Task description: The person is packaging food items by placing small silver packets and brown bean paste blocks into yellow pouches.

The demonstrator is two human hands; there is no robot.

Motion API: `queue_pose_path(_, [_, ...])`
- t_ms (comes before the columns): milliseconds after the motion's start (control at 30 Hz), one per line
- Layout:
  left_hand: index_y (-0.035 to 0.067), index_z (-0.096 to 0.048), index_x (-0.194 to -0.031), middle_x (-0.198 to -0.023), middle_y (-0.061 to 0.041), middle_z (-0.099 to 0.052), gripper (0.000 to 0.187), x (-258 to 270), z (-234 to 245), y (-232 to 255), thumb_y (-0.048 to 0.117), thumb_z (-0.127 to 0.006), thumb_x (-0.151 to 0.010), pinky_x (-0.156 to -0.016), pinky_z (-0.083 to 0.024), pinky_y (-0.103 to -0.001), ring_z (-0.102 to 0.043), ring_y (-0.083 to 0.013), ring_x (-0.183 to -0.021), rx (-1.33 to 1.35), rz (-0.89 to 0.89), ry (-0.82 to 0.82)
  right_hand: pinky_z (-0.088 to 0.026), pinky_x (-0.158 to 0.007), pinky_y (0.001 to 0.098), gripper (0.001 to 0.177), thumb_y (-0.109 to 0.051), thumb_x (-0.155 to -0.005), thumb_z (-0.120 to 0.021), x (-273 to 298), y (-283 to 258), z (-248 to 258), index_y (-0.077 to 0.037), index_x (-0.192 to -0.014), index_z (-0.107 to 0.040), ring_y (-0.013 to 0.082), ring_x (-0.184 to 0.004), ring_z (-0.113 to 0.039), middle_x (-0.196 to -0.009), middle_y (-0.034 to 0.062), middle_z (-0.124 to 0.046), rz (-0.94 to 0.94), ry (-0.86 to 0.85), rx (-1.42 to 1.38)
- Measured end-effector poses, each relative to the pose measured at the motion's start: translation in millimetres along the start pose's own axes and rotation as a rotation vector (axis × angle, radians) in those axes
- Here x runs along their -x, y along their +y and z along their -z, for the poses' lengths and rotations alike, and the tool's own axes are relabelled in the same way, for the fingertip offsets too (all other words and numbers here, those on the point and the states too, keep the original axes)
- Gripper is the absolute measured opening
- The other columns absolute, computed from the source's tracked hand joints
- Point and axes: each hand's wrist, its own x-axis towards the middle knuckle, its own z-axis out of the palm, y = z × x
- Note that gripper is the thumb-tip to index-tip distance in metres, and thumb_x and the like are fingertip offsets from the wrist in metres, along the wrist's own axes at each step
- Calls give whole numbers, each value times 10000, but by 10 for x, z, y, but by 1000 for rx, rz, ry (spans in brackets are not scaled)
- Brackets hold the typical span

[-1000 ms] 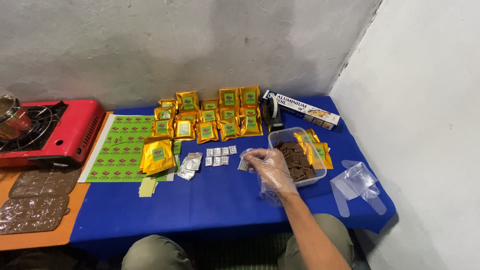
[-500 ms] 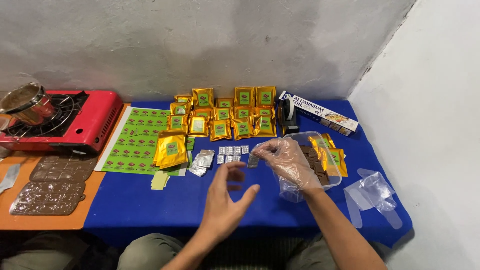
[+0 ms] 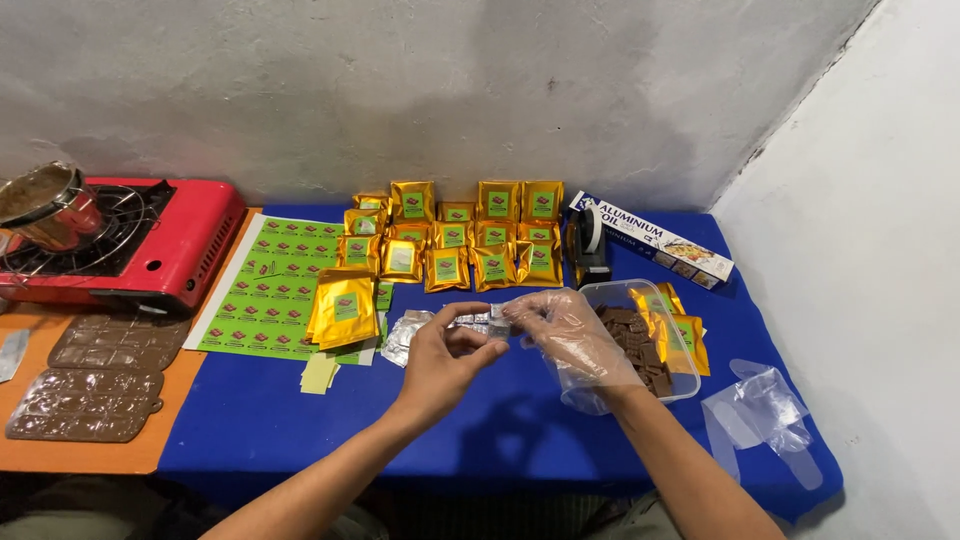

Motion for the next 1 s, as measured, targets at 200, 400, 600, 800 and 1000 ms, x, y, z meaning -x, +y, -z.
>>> queue_pose_path(200, [53, -687, -1265, -819, -152, -807, 538, -48, -13, -94, 56, -875, -761, -728, -644, -275, -771, -167, -721, 97, 130, -54, -600, -748, 373, 286, -278, -916, -729, -5, 26, -30, -9, -879, -818, 198, -790, -655, -783, 165, -735, -42, 6, -124])
queue_pose_path(400, [32, -669, -1293, -845, -176, -806, 568, -89, -19, -88, 32, -863, -759, -743, -659, -292, -781, -189, -743, 141, 171, -63, -574, -748, 351, 227, -249, -885, -778, -161, 249, -26, -29, -845, -823, 154, -796, -620, -774, 142, -726, 3, 29, -117])
queue_pose_path(600, [29, -640, -1339, -856, -190, -792, 622, -121, -50, -14, -4, -844, -752, -747, -663, -298, -774, -188, -758, 177, 201, -42, -556, -745, 316, 273, -270, -899, -762, -113, 68, -81, -15, -827, -827, 152, -766, -587, -762, 103, -715, -71, 45, -226])
queue_pose_path(800, [41, -636, -1345, -857, -135, -714, 646, -172, -152, -156, -5, -850, -737, -747, -674, -311, -756, -176, -779, 192, 190, -21, -544, -730, 331, 230, -210, -867, -794, -180, 142, -76, 9, -798, -807, 147, -772, -556, -736, 125, -692, -39, 52, -221])
queue_pose_path(1000, [58, -613, -1374, -876, -151, -733, 685, -188, -189, -159, -7, -852, -736, -765, -661, -302, -768, -192, -812, 211, 199, -17, -529, -755, 315, 275, -257, -904, -771, -225, 256, -85, -24, -759, -795, 142, -792, -571, -727, 96, -688, -74, 87, -159])
